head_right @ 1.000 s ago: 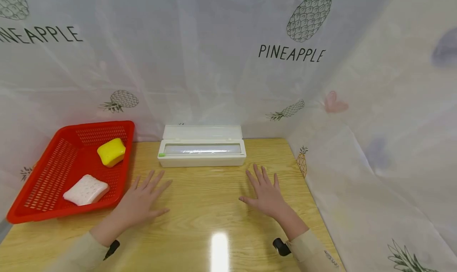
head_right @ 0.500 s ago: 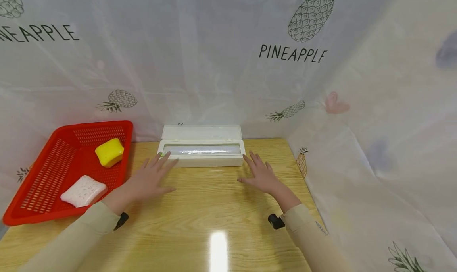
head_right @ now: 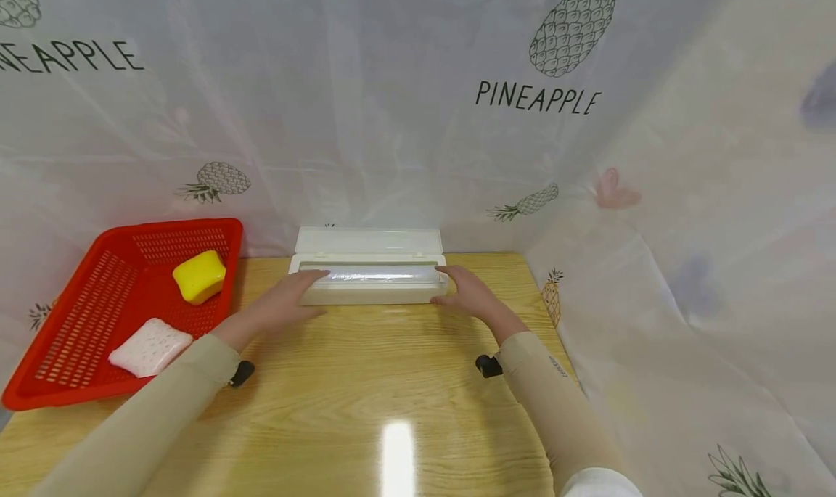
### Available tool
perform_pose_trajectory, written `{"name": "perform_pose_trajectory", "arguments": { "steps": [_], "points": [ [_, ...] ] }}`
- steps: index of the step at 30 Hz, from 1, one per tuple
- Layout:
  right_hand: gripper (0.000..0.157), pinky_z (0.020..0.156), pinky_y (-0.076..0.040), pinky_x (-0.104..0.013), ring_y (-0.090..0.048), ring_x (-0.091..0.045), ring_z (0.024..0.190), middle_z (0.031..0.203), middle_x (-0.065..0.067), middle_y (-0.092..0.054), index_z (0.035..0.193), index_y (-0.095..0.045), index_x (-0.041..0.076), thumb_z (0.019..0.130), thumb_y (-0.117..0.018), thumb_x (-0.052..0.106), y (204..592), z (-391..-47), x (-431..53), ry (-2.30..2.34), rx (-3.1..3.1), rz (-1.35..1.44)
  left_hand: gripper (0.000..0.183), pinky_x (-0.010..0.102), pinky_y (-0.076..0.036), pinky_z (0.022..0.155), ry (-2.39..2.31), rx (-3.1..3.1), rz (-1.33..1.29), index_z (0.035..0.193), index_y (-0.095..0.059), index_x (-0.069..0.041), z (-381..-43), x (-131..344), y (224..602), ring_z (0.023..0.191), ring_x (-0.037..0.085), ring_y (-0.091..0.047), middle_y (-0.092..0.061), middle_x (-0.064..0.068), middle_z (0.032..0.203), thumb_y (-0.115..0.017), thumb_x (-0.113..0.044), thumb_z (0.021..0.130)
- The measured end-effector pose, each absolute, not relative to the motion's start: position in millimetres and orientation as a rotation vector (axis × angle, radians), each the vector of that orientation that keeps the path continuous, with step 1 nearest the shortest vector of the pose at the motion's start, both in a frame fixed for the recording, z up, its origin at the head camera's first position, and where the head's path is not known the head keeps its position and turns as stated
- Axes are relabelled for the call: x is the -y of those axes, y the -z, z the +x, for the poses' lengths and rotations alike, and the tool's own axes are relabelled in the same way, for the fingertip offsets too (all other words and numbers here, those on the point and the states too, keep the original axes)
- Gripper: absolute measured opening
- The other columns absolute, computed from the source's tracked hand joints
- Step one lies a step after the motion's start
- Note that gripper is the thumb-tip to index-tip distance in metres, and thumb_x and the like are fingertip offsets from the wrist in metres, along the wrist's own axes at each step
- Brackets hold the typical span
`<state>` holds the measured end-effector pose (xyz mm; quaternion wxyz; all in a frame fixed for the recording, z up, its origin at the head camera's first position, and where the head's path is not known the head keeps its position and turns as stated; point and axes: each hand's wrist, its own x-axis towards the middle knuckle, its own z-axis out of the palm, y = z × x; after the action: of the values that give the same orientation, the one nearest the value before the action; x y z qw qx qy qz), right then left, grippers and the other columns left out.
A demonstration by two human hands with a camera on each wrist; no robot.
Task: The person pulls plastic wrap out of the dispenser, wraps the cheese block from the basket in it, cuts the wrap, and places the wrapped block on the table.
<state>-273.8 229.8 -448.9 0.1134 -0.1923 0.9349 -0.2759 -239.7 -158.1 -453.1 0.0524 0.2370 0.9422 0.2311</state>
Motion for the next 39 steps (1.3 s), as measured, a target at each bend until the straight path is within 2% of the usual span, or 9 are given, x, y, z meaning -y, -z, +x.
{"name": "perform_pose_trajectory", "arguments": {
  "steps": [4, 10, 14, 20, 24, 30, 35, 39],
  "points": [
    [0.067, 0.108, -0.030, -0.057, -0.033, -0.040, 0.136, 0.149, -0.019, -0.038, 0.147, -0.042, 0.007, 0.090, -0.072, 0.026, 451.2, -287.6, -225.4, 0.845, -2.723, -0.554, 0.069, 0.052, -0.027, 0.111, -0.774, -2.834, 0.675, 0.147, -0.041, -0.008, -249.4, 158.1, 455.3, 0.134, 0.039, -0.037, -0.043, 0.019, 0.145, -0.072, -0.029, 0.088],
    [0.049, 0.105, -0.036, -0.055, -0.040, -0.038, 0.131, 0.141, -0.017, -0.048, 0.140, -0.052, 0.006, 0.093, -0.067, 0.013, 457.2, -301.9, -220.6, 0.904, -2.731, -0.522, 0.063, 0.051, -0.029, 0.110, -0.947, -2.722, 0.578, 0.145, -0.044, -0.008, -254.7, 158.3, 451.8, 0.134, 0.036, -0.038, -0.044, 0.015, 0.146, -0.070, -0.029, 0.091],
    [0.041, 0.103, -0.038, -0.052, -0.044, -0.036, 0.128, 0.136, -0.014, -0.054, 0.134, -0.057, 0.006, 0.094, -0.064, 0.008, 464.5, -310.1, -218.7, 0.907, -2.749, -0.507, 0.059, 0.052, -0.032, 0.108, -1.001, -2.690, 0.541, 0.144, -0.046, -0.008, -255.2, 159.5, 448.5, 0.130, 0.036, -0.042, -0.045, 0.014, 0.145, -0.068, -0.026, 0.092],
    [0.032, 0.104, -0.037, -0.053, -0.045, -0.036, 0.127, 0.133, -0.016, -0.056, 0.127, -0.063, 0.003, 0.095, -0.062, 0.004, 473.1, -319.8, -217.2, 0.915, -2.771, -0.518, 0.056, 0.052, -0.034, 0.107, -1.013, -2.681, 0.537, 0.143, -0.047, -0.008, -258.5, 163.3, 447.0, 0.127, 0.036, -0.044, -0.046, 0.015, 0.143, -0.067, -0.024, 0.093],
    [0.025, 0.104, -0.037, -0.053, -0.046, -0.037, 0.126, 0.129, -0.017, -0.057, 0.119, -0.068, 0.003, 0.094, -0.064, 0.006, 478.2, -326.5, -216.1, 0.860, -2.817, -0.570, 0.056, 0.051, -0.034, 0.107, -1.021, -2.676, 0.533, 0.144, -0.047, -0.009, -262.7, 167.6, 448.4, 0.128, 0.035, -0.044, -0.046, 0.013, 0.144, -0.066, -0.026, 0.094],
    [0.013, 0.096, -0.043, -0.050, -0.054, -0.034, 0.112, 0.115, -0.012, -0.063, 0.102, -0.073, 0.006, 0.095, -0.065, 0.013, 481.5, -329.1, -218.5, 0.955, -2.825, -0.496, 0.054, 0.052, -0.037, 0.105, -1.015, -2.680, 0.537, 0.142, -0.048, -0.008, -269.9, 169.1, 449.8, 0.126, 0.036, -0.045, -0.049, 0.015, 0.141, -0.066, -0.024, 0.094],
    [0.018, 0.104, -0.039, -0.048, -0.049, -0.032, 0.123, 0.120, -0.010, -0.063, 0.104, -0.073, 0.008, 0.095, -0.065, 0.021, 484.6, -329.7, -219.9, 1.211, -2.736, -0.281, 0.054, 0.051, -0.039, 0.103, -0.994, -2.698, 0.512, 0.141, -0.049, -0.008, -275.1, 169.0, 450.7, 0.124, 0.036, -0.047, -0.052, 0.016, 0.137, -0.069, -0.021, 0.092],
    [0.023, 0.107, -0.036, -0.047, -0.047, -0.030, 0.128, 0.118, -0.009, -0.065, 0.105, -0.073, 0.008, 0.095, -0.064, 0.026, 491.0, -332.6, -218.4, 1.371, -2.674, -0.232, 0.053, 0.052, -0.039, 0.103, -1.002, -2.696, 0.473, 0.140, -0.050, -0.009, -278.8, 169.3, 451.6, 0.124, 0.037, -0.047, -0.052, 0.016, 0.137, -0.069, -0.019, 0.092]
  ]
}}
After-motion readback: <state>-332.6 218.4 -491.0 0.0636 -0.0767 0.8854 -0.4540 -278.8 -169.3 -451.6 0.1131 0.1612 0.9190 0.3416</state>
